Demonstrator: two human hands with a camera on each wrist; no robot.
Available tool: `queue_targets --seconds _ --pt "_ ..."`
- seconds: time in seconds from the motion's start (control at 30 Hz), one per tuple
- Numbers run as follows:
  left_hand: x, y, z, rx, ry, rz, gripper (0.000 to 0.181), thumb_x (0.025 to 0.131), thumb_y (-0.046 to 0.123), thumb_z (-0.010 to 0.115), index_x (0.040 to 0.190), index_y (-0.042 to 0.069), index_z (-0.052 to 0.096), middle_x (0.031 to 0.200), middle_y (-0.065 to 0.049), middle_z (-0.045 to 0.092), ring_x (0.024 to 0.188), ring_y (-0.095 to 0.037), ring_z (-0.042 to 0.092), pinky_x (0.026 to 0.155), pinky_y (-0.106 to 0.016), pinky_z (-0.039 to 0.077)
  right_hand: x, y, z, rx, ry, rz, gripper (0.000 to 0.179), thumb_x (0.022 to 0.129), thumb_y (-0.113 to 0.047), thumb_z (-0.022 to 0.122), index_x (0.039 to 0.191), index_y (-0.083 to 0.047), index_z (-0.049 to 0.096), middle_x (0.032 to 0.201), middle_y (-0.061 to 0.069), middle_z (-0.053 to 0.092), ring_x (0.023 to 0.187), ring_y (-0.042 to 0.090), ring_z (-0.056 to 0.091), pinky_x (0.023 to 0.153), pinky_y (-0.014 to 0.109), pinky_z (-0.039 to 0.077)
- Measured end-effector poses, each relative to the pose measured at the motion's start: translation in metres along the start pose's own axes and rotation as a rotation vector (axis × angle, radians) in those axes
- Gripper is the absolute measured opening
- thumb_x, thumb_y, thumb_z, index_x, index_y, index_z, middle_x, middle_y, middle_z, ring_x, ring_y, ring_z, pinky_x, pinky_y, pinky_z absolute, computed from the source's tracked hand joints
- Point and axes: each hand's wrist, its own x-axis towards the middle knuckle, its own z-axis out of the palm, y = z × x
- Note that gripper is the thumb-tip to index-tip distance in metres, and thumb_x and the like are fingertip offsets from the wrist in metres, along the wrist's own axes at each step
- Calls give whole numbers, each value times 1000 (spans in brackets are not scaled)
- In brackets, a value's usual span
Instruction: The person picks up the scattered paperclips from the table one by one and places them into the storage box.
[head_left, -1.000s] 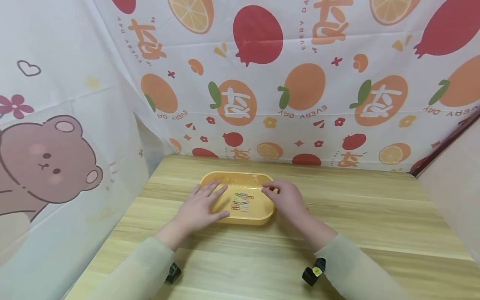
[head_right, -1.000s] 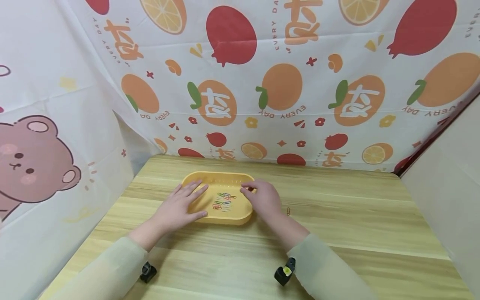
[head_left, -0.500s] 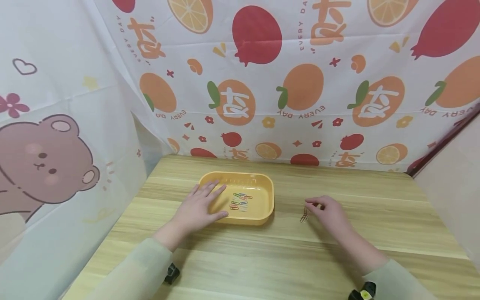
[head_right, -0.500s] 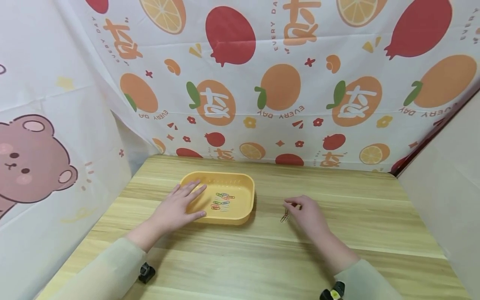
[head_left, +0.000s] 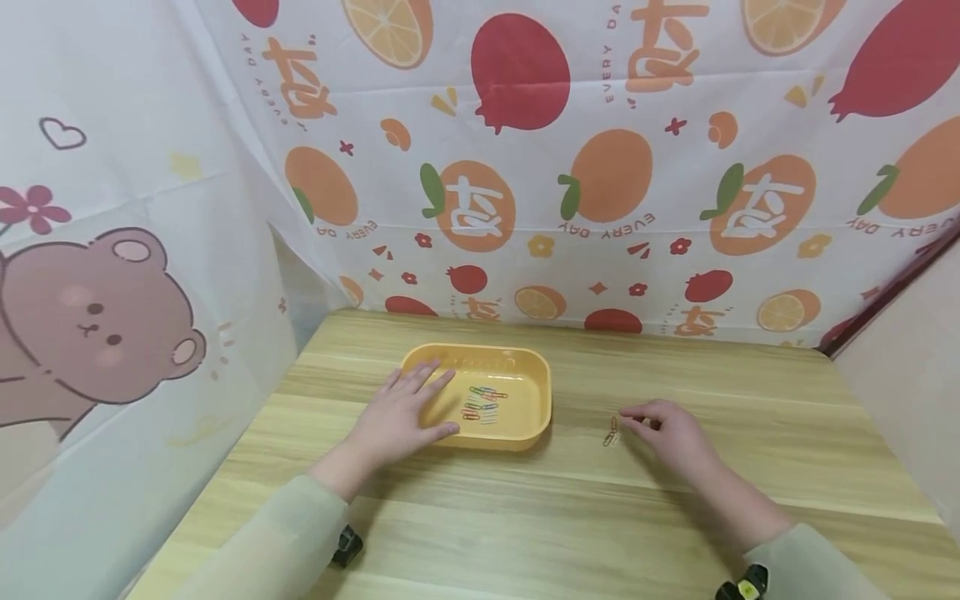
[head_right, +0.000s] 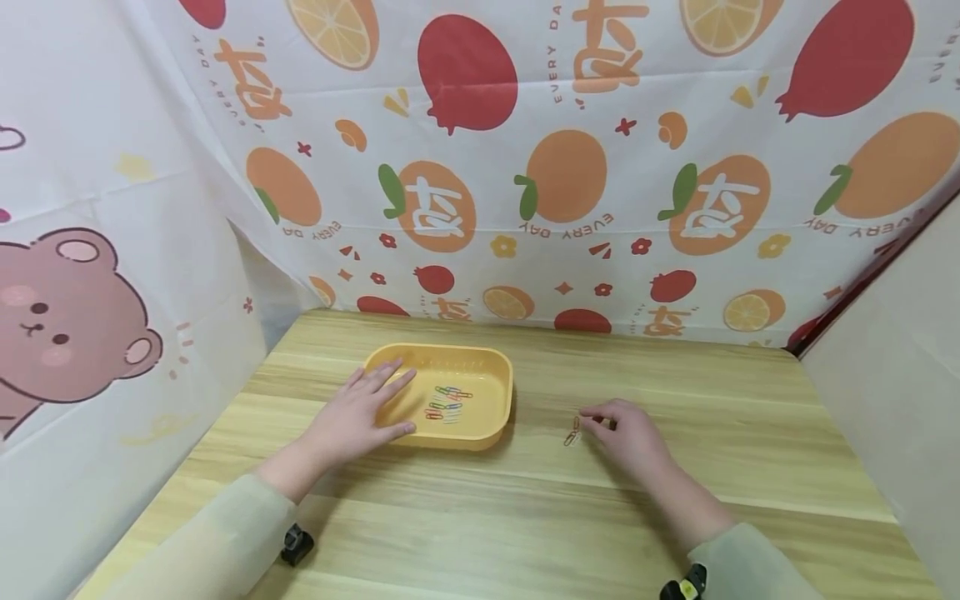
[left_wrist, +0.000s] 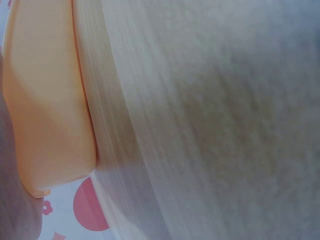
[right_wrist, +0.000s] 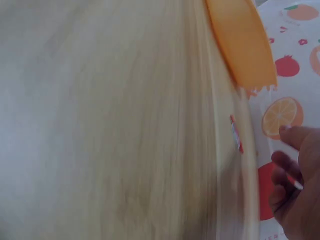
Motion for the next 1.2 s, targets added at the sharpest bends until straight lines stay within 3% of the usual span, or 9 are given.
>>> queue_targets --seconds 0.2,0.4,0.7,0.87,1.1,1.2 --pt "1 1 -1 -12 3 0 86 86 69 59 156 25 34 163 -6 26 149 -29 23 121 -53 8 10 13 2 -17 -65 -110 20 93 -24 71 111 -16 77 89 -9 63 72 12 51 59 26 44" --pt "2 1 1 -9 3 4 87 86 69 59 156 25 33 163 -6 25 149 -30 22 121 -55 8 22 24 1 -103 -111 -252 19 93 -22 71 110 -17 77 92 -14 64 81 6 56 71 29 50" --pt "3 1 2 7 18 9 86 87 70 58 156 25 35 163 -5 26 149 -28 23 120 -56 13 39 29 -4 -199 -223 -425 19 94 -16 69 111 -20 77 97 -14 64 86 3 58 75 31 52" --pt "2 0 1 -9 -1 1 85 87 67 60 156 26 33 163 -5 25 149 -29 22 121 -55 10 46 30 -3 -189 -268 -450 20 94 -16 69 112 -20 77 97 -15 63 88 3 58 79 32 53" --pt "3 1 -1 13 -26 -6 88 87 79 44 157 29 29 164 -3 23 150 -27 21 122 -52 9 48 31 -2 -201 -291 -448 20 95 -17 68 112 -21 77 98 -15 62 90 4 58 81 33 54" --pt "3 1 -1 10 -22 -6 86 87 76 49 157 29 30 163 -4 24 149 -28 22 121 -53 9 50 30 -1 -196 -282 -455 19 95 -16 68 110 -20 78 98 -14 63 89 3 58 80 32 53"
